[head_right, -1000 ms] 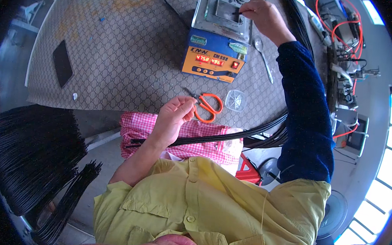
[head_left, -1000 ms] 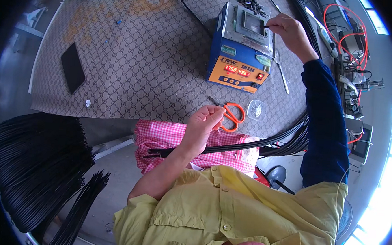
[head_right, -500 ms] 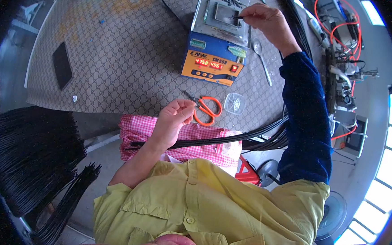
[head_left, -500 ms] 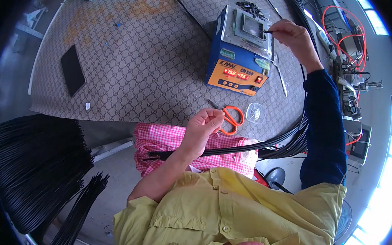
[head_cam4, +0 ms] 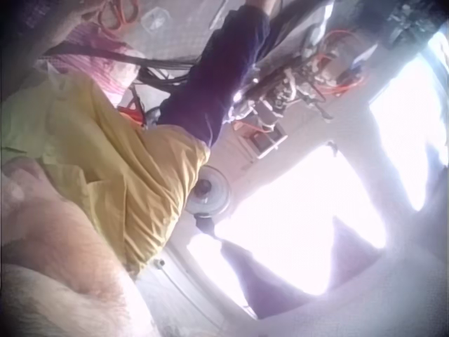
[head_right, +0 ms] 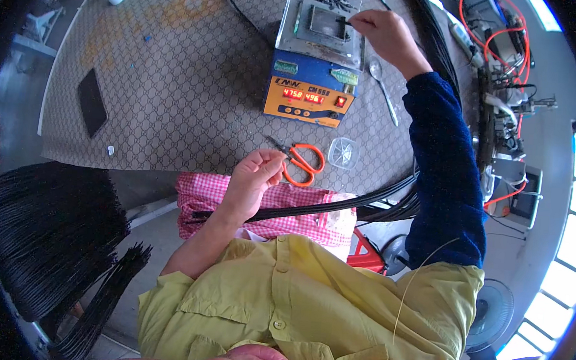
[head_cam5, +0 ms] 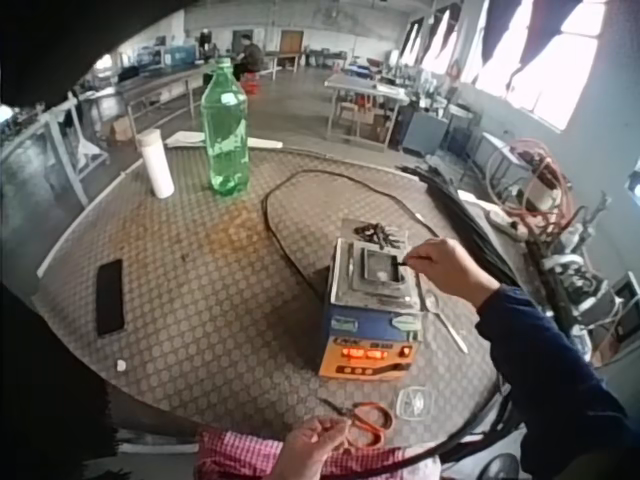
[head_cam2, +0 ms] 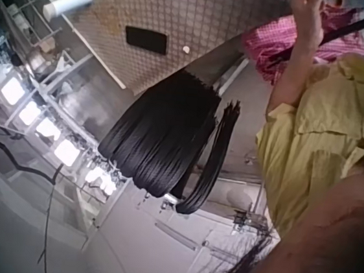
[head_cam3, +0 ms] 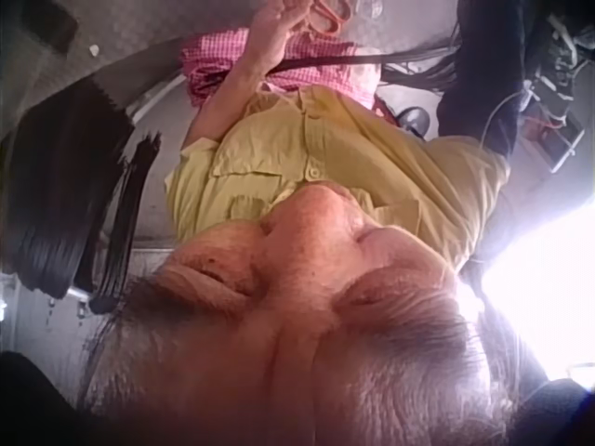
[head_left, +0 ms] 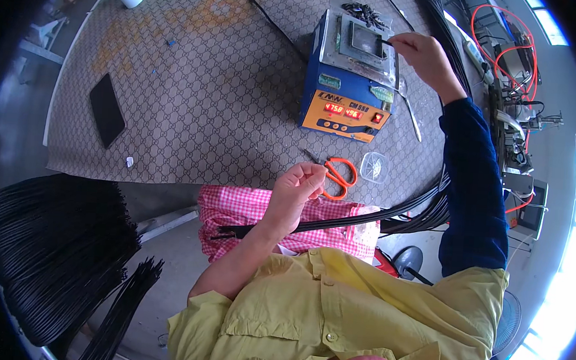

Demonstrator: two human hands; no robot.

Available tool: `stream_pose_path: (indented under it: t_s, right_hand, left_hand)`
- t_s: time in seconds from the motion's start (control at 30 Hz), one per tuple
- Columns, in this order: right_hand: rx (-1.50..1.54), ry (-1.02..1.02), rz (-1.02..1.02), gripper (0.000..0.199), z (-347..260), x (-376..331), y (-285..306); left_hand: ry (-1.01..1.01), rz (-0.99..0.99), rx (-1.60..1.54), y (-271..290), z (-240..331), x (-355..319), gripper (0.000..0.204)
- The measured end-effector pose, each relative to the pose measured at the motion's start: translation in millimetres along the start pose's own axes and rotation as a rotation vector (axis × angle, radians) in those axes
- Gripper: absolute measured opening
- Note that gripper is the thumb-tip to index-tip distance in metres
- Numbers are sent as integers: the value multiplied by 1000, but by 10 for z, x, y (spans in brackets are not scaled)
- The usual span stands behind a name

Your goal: Preparing and processing electrical wires using a specialized machine and manual tools.

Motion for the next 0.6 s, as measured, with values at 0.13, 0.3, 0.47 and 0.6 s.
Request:
stream_pose_path:
  t_s: [0.13,0.3,0.47,0.6]
  right_hand:
    - [438,-309,-109,15,33,-105,-25]
    - [258,-190,14,14,-35,-121,49]
    - [-57,111,131,11,-162,-89,103]
    - [-182,146,135,9,-251,-64,68]
  left_hand:
    - [25,25,19,39,-30,4,11]
    - [27,25,24,35,-47,5,11]
    - [44,48,9,68,-85,5,11]
    - [42,56,8,77,-90,3,11]
Point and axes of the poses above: each hand's wrist, its own x-axis towards the middle knuckle, its own y-axis out of the back of the hand, z = x × y, the point moved 6 cm from there along x, towards the middle knuckle, and after that the axes turned 12 degrees about y, right-handed, at the moved point
